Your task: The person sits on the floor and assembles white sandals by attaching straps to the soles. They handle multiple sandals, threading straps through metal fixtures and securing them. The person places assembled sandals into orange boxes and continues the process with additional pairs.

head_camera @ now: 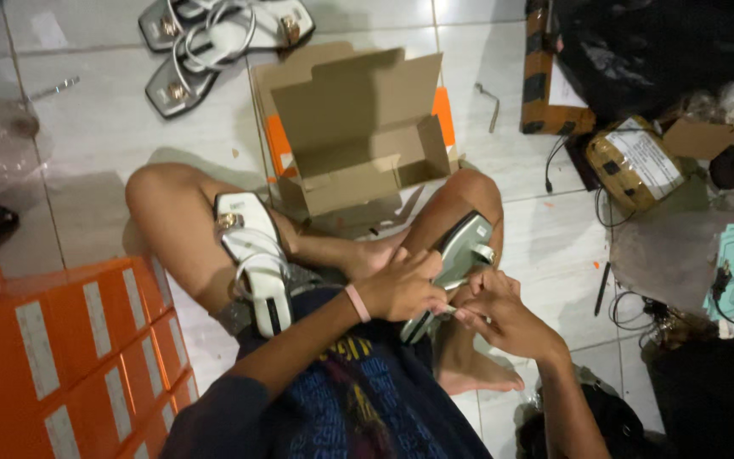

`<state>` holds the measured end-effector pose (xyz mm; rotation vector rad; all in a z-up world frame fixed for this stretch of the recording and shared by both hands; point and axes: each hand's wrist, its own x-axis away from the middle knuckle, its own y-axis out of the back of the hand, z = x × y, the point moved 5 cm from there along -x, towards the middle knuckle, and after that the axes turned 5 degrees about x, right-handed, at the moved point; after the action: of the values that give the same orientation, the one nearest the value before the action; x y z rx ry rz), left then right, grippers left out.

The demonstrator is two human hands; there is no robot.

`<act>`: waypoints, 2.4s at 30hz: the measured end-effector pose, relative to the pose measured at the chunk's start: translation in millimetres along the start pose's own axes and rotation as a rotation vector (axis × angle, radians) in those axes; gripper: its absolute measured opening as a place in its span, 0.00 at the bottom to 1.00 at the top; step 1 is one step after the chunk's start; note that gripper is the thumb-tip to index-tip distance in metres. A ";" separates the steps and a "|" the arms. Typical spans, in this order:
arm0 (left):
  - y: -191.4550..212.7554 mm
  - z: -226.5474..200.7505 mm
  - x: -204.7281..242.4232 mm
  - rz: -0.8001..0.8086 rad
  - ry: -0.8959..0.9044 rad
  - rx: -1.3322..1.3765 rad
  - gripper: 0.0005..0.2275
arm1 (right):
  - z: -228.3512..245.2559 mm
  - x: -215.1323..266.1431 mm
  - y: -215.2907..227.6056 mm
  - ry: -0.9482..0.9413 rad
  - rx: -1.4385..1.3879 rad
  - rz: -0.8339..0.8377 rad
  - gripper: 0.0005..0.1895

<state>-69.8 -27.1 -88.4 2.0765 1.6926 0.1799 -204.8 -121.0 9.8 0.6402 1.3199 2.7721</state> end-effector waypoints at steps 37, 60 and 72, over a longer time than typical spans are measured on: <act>20.6 -11.4 9.9 -0.249 0.014 -0.027 0.12 | -16.8 20.0 -44.3 -0.327 -0.361 -0.755 0.10; 57.5 -38.8 247.8 -1.275 0.874 -0.430 0.30 | -41.8 2.8 -47.6 -0.358 -0.499 -0.474 0.07; 84.4 -45.8 234.8 -1.054 0.800 -0.503 0.39 | -152.6 -43.0 -13.9 -0.470 -0.516 -0.712 0.21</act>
<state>44.2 196.8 -54.3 0.5712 2.5810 1.0290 -223.1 -232.9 -101.8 0.5797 0.5444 2.0614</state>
